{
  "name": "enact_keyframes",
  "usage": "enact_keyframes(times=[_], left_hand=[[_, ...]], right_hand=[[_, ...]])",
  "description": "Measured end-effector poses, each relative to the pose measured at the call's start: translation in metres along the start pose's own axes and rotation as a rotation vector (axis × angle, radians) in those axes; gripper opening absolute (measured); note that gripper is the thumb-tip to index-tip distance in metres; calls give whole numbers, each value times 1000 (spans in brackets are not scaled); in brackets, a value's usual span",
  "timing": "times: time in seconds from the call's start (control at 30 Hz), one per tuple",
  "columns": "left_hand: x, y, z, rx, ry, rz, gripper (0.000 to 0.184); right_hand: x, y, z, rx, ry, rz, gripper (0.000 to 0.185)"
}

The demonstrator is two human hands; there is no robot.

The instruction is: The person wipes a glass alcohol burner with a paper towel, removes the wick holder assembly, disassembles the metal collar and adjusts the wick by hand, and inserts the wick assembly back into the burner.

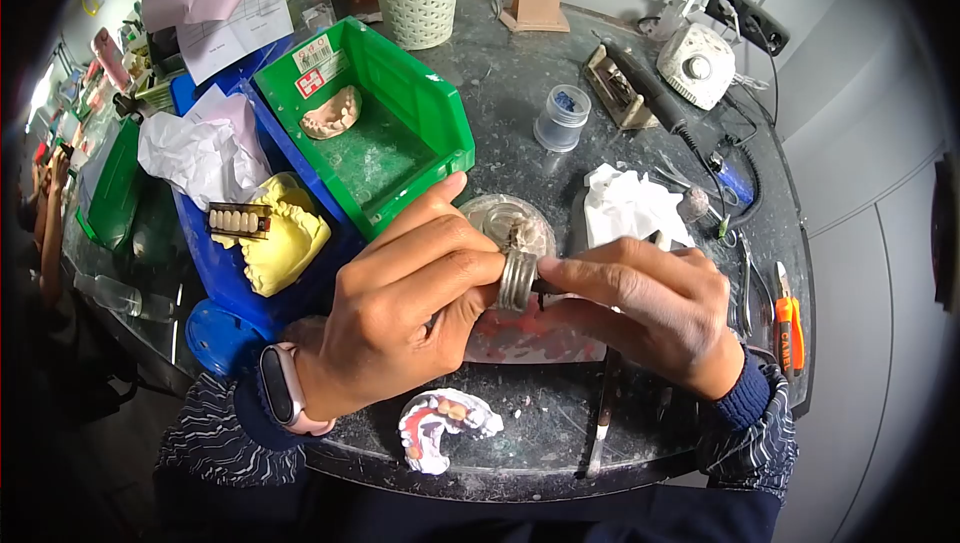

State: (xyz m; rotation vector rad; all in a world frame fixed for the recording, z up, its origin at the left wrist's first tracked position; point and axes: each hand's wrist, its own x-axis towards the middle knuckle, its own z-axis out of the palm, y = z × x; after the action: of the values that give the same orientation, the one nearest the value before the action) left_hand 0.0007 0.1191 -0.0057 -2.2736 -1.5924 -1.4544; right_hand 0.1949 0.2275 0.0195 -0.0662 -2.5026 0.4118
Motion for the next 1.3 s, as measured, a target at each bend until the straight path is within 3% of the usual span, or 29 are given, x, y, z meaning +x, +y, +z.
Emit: enact_keyframes(times=[0.2, 0.4, 0.5, 0.53, 0.63, 0.77, 0.87, 0.97, 1.17, 1.23, 1.3], left_hand=[[-2, 2, 3, 17, 45, 43, 12], [-4, 7, 4, 92, 68, 105, 22], [-4, 4, 3, 103, 58, 201, 23], [-4, 3, 2, 101, 49, 242, 24], [-4, 4, 0, 153, 38, 284, 23], [-1, 4, 1, 95, 23, 177, 18], [2, 4, -1, -12, 6, 38, 15], [3, 2, -3, -30, -18, 18, 15], [2, 2, -1, -74, -31, -4, 14], [0, 0, 1, -76, -25, -26, 2], [-2, 0, 2, -80, -25, -38, 4]], right_hand=[[-1, -8, 7, 20, 63, 88, 29], [-5, -8, 13, 298, 79, 216, 18], [-3, -18, 11, 690, 54, 544, 15], [-4, -20, 15, 975, 47, 725, 18], [-1, -16, 8, 1347, -50, 960, 22], [-2, -13, 9, 1354, -47, 1000, 23], [-1, -6, 3, 436, 30, 435, 28], [3, 3, 3, 28, 98, -42, 40], [0, -2, 6, -64, 91, -62, 34], [-1, -2, 7, -68, 104, -66, 36], [-1, 0, 3, -53, 59, -91, 37]])
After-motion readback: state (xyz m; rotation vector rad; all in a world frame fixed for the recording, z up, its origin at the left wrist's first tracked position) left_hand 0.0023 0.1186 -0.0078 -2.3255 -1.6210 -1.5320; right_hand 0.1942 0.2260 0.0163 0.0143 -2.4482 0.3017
